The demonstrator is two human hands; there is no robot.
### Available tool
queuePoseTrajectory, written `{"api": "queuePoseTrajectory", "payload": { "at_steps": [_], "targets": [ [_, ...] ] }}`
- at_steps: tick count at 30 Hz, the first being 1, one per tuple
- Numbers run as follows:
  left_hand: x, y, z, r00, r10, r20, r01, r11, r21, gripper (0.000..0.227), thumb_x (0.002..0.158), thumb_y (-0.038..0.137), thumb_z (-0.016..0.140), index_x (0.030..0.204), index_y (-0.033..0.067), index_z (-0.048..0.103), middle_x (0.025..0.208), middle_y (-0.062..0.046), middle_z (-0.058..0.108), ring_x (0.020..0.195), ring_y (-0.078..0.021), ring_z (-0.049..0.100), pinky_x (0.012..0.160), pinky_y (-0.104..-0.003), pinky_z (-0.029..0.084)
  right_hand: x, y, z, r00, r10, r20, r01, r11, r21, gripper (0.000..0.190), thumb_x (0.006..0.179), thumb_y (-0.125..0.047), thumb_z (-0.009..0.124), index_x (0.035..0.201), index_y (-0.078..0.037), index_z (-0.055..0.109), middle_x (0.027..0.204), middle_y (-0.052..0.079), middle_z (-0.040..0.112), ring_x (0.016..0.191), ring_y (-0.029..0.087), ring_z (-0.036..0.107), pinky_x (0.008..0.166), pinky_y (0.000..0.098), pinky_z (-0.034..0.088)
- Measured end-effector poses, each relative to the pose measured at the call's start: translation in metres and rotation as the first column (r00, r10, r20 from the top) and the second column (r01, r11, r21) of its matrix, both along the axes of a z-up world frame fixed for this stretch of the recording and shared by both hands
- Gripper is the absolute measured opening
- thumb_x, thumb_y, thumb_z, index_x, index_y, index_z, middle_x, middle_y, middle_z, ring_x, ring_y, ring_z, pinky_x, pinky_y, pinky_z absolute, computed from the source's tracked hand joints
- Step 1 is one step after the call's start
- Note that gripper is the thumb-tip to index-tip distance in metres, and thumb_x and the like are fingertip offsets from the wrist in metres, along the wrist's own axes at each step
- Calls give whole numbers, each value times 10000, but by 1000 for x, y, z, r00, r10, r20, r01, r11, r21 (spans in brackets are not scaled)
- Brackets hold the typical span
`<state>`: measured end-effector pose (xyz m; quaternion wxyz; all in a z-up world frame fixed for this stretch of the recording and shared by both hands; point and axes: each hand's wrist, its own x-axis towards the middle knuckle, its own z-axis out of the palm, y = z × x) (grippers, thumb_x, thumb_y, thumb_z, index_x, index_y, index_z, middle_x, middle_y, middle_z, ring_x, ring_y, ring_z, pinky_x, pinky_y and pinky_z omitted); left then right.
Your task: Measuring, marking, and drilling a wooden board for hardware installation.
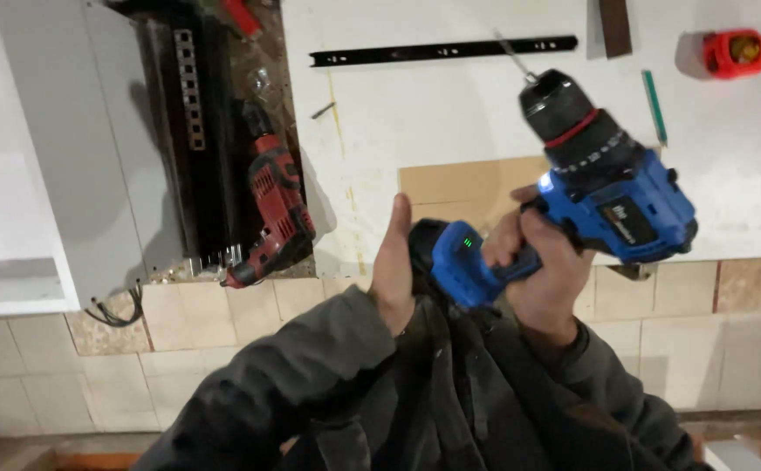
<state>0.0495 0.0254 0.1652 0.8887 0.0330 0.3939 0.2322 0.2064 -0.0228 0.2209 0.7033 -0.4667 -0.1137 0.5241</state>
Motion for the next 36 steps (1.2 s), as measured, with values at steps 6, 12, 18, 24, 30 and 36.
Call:
{"api": "queuePoseTrajectory", "payload": {
  "at_steps": [6, 12, 18, 24, 30, 36],
  "targets": [
    [0, -17, -32, 957, -287, -44, 287, 958, -1, 826, 1016, 750, 357, 1238, 0, 621, 1101, -140, 717, 945, -215, 698, 842, -348, 586, 23, -24, 3, 909, 158, 385, -118, 985, -126, 251, 1006, -58, 568, 1240, 36, 571, 716, 55, 554, 635, 152, 565, 662, 323, 510],
    [-29, -35, -82, 866, -385, -319, 401, 916, -16, 718, 930, 639, 460, 1342, 54, 520, 1222, -109, 655, 987, -217, 663, 740, -386, 591, 27, -59, -23, 692, 419, 588, -64, 847, -528, 110, 902, -40, 756, 911, 13, 659, 698, 52, 650, 612, 130, 620, 579, 288, 502],
    [-47, -45, -112, 864, -233, -445, 361, 905, 227, 537, 1017, 454, 584, 1282, -11, 629, 1068, -95, 704, 896, -157, 671, 686, -313, 576, 19, -66, -44, 648, 489, 583, -59, 796, -602, 121, 912, -105, 770, 986, -23, 721, 746, 23, 675, 656, 95, 628, 606, 265, 509],
    [-50, -34, -101, 632, -182, -753, 564, 775, 286, 408, 994, 352, 657, 1266, 48, 674, 1076, -116, 708, 835, -212, 680, 716, -333, 570, 28, -76, -50, 426, 604, 673, -128, 777, -616, 146, 862, -122, 795, 959, -27, 741, 810, 10, 709, 682, 104, 661, 606, 281, 523],
    [-53, -22, -161, 492, 506, -709, 804, 48, 592, 253, 964, 145, 748, 1196, 71, 677, 1311, -96, 653, 1277, -318, 591, 1103, -466, 463, 18, -70, -55, 587, 715, 379, -176, 570, -802, 221, 778, -66, 799, 988, -15, 758, 871, 86, 793, 733, 174, 734, 634, 324, 586],
    [-26, -16, -207, 352, 606, -713, 808, 187, 558, 423, 898, 295, 869, 1152, 106, 588, 1422, -117, 545, 1377, -331, 472, 1229, -594, 244, -7, -53, -76, 239, 828, 507, -101, 540, -835, 590, 645, -62, 824, 1216, -77, 674, 899, 178, 761, 818, 317, 774, 683, 358, 592]
  ]
}}
